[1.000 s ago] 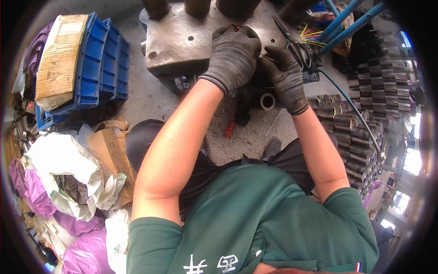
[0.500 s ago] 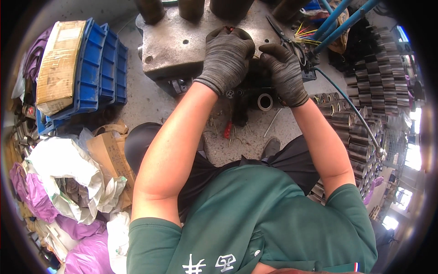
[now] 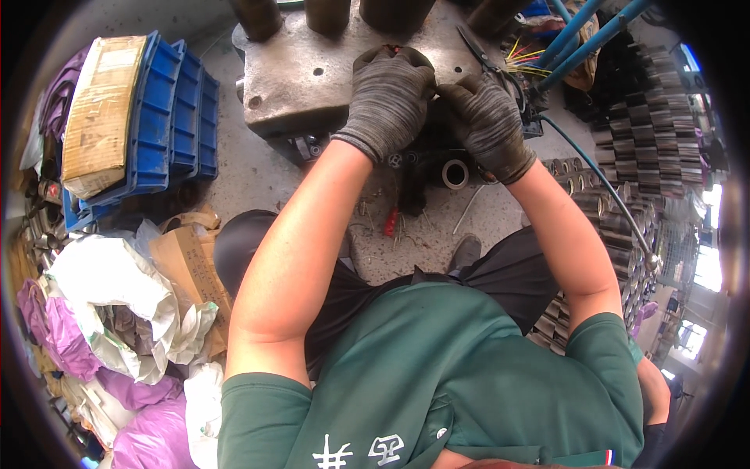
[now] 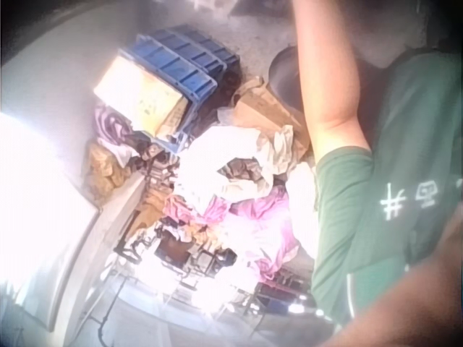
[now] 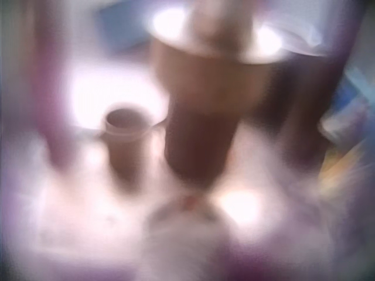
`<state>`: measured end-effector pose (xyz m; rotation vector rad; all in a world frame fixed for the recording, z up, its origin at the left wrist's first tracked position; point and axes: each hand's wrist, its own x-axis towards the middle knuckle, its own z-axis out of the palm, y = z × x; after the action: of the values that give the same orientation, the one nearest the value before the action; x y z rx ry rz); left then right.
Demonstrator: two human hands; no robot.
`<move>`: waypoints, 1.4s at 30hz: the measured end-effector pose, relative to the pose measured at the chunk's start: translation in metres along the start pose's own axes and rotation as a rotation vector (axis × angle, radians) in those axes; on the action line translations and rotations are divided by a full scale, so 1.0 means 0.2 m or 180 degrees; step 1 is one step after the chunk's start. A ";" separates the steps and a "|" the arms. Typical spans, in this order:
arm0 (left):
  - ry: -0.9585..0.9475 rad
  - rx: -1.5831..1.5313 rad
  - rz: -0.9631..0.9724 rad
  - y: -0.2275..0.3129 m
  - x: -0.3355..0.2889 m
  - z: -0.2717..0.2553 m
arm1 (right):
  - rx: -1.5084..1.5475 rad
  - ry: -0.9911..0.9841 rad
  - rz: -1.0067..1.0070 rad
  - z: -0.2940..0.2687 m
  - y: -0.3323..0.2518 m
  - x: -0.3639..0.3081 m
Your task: The person connects wires to an electrical component using shears to trim wires and pliers to crimp connectors. The person handles several colored wires and a small cylindrical housing at a workbench.
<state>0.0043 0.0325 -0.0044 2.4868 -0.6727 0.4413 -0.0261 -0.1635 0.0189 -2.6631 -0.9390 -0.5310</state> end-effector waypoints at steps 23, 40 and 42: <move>0.0051 0.0136 -0.0028 -0.03 0.03 -0.01 | 0.5485 0.0485 0.3218 -0.15 0.02 -0.16; -0.0179 -0.0050 0.0010 -0.06 0.04 -0.02 | -0.0824 -0.0730 -0.0223 -0.04 -0.05 0.20; -0.0238 0.0089 0.0055 -0.06 0.03 -0.03 | -0.0865 -0.0773 -0.0193 -0.03 -0.04 0.21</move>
<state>0.0153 0.0421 -0.0013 2.5364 -0.7225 0.3679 -0.0025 -0.1359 0.0423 -3.0037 -1.0861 -0.3765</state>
